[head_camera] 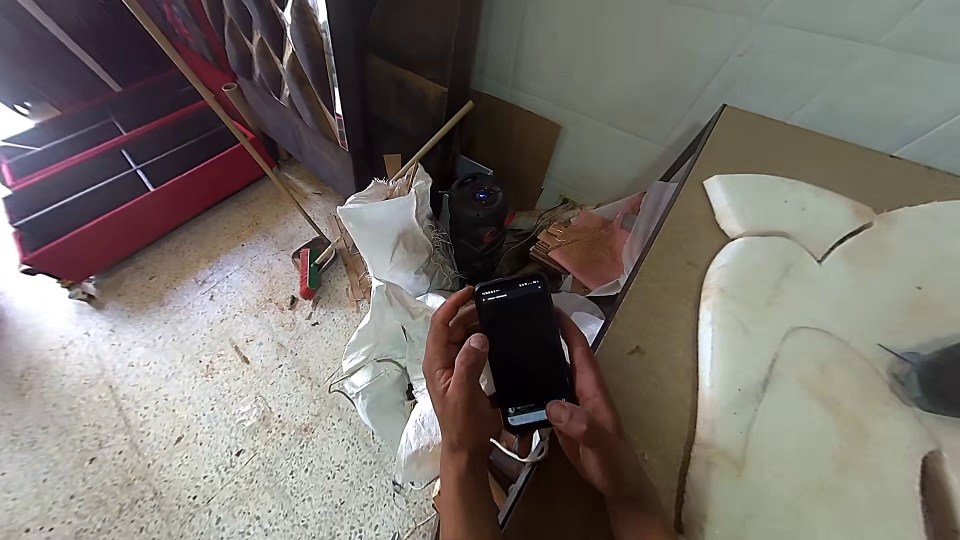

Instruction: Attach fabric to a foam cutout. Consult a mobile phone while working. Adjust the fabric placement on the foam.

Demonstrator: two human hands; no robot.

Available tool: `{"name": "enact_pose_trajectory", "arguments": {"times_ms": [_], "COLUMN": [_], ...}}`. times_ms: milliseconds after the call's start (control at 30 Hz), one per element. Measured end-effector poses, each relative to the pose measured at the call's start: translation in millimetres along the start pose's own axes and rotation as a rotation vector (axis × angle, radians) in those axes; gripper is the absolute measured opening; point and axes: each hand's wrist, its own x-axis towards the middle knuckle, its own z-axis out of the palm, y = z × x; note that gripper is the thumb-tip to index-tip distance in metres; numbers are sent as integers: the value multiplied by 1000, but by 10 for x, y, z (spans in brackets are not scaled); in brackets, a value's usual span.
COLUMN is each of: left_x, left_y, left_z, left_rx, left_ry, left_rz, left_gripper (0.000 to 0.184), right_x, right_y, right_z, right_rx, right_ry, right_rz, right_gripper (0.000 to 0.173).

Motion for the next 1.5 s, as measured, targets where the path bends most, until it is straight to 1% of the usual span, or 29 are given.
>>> {"name": "enact_pose_trajectory", "arguments": {"times_ms": [100, 200, 533, 733, 967, 1167, 1500], "left_x": [-1, -9, 0, -9, -18, -27, -36], "left_y": [1, -10, -40, -56, -51, -41, -37], "left_z": [19, 8, 23, 6, 13, -4, -7], "left_rx": [13, 32, 32, 24, -1, -26, -66], "left_ry": [33, 55, 20, 3, 10, 37, 7], "left_rz": [6, 9, 6, 2, 15, 35, 11], "left_gripper": [48, 46, 47, 45, 44, 40, 43], "right_x": [21, 23, 36, 26, 31, 30, 22], "right_y": [2, -10, -8, 1, 13, 0, 8], "right_z": [58, 75, 62, 32, 21, 34, 55], "right_rx": [-1, 3, 40, 25, 52, 34, 1], "right_ry": [2, 3, 15, 69, 21, 8, 16], "right_rz": [-34, -25, -26, -10, -21, -19, -31], "right_gripper": [93, 91, 88, 84, 86, 81, 87]}}
